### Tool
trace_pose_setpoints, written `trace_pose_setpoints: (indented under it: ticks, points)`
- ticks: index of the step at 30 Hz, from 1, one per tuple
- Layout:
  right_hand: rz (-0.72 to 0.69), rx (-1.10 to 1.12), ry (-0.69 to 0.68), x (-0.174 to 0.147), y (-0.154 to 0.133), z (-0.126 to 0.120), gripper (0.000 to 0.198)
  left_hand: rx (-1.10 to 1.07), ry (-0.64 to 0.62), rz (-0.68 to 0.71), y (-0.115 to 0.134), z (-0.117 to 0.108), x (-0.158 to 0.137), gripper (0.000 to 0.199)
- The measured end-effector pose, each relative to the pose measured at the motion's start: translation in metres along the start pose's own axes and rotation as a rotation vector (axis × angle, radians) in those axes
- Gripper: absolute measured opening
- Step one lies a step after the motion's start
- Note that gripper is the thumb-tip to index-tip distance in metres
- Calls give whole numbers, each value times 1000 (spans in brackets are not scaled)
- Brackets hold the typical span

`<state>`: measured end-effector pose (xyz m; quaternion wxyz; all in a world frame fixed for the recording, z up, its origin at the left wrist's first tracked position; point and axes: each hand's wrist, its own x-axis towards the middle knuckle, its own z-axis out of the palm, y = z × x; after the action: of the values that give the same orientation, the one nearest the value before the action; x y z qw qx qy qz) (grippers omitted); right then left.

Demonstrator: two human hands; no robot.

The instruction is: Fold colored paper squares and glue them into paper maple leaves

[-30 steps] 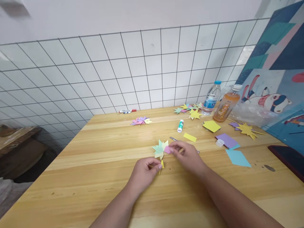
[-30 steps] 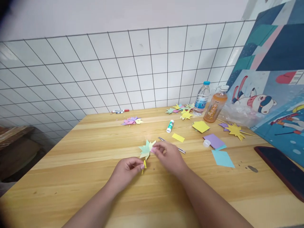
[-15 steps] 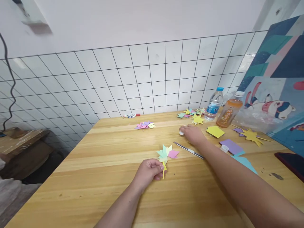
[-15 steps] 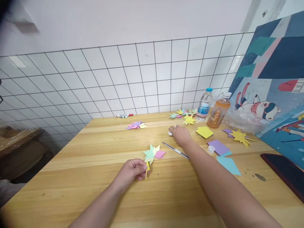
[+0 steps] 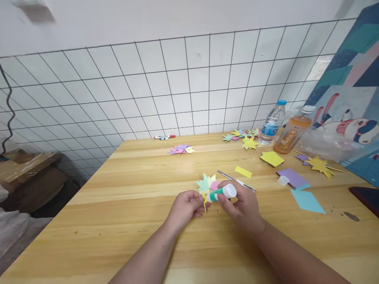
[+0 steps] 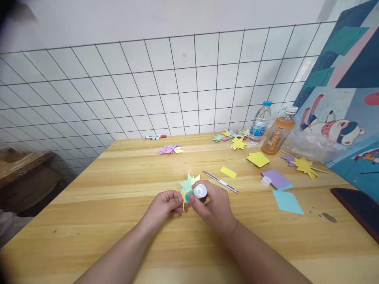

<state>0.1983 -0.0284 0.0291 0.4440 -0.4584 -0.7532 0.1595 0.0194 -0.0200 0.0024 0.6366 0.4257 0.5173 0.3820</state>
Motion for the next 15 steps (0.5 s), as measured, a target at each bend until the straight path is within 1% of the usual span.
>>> trace_pose_setpoints:
  ticks: [3, 6, 12, 15]
  points:
    - [-143, -84, -52, 1, 1, 3, 13, 2, 4, -15, 2, -1, -2, 32]
    - [-251, -138, -16, 0, 2, 8, 13, -10, -25, -16, 2, -2, -3, 31]
    - [-384, -270, 52, -1, 7, 12, 11, -18, -65, -4, 3, 0, -6, 30]
    - [-448, -328, 69, 0, 10, 12, 11, -29, -60, 6, 2, 1, -5, 31]
